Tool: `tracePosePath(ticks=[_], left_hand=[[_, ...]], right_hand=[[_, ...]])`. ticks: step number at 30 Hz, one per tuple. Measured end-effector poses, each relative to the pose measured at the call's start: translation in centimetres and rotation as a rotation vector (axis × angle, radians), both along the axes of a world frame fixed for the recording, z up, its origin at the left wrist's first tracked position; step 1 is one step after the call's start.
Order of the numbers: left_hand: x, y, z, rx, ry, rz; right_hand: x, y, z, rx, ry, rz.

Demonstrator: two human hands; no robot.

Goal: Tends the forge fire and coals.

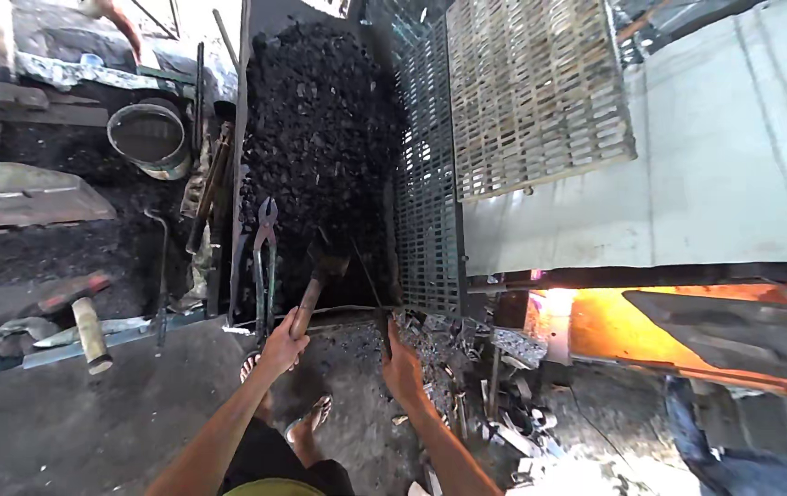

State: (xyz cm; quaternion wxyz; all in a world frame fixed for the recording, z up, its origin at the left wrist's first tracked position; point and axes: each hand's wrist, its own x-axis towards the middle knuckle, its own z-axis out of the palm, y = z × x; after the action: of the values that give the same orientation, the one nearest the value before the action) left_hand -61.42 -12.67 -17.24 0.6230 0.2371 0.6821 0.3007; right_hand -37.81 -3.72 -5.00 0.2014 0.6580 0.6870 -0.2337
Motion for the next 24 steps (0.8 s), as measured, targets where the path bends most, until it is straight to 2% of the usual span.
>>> tracePosePath(ticks=[3, 7, 11, 13, 16, 18, 20, 24], left_hand=[[-0.2, -0.6, -0.6, 0.013, 0.017, -0.017], [-0.1, -0.9, -1.1, 0.018, 0.031, -0.007], [-0.5, -2.3, -0.7, 0.052, 0.056, 0.025], [-0.5, -3.8, 0.1, 0.087, 0.072, 0.036], [-0.3, -4.7, 2.1, 0.167, 0.088, 0.068], [0.5, -5.2, 4.0, 0.232, 0.092, 0.087], [1.5, -5.8, 6.6, 0.267, 0.126, 0.081], [5.7, -7.6, 11.4, 0.321, 0.275, 0.052]], right_hand=[[0.5, -1.2, 0.5, 0.041, 0.069, -0.077], [0.4, -1.3, -1.2, -0.049, 0.094, -0.097], [0.9, -3.0, -1.6, 0.098, 0.321, -0.236], [0.7, -1.2, -2.5, 0.15, 0.41, -0.299], [0.0, 3.6, -6.0, 0.117, 0.552, -0.329], [0.1, 5.8, -6.8, -0.005, 0.543, -0.287], [1.0, 5.9, -6.4, -0.025, 0.446, -0.154], [7.6, 0.6, -4.8, 0.041, 0.438, 0.072]])
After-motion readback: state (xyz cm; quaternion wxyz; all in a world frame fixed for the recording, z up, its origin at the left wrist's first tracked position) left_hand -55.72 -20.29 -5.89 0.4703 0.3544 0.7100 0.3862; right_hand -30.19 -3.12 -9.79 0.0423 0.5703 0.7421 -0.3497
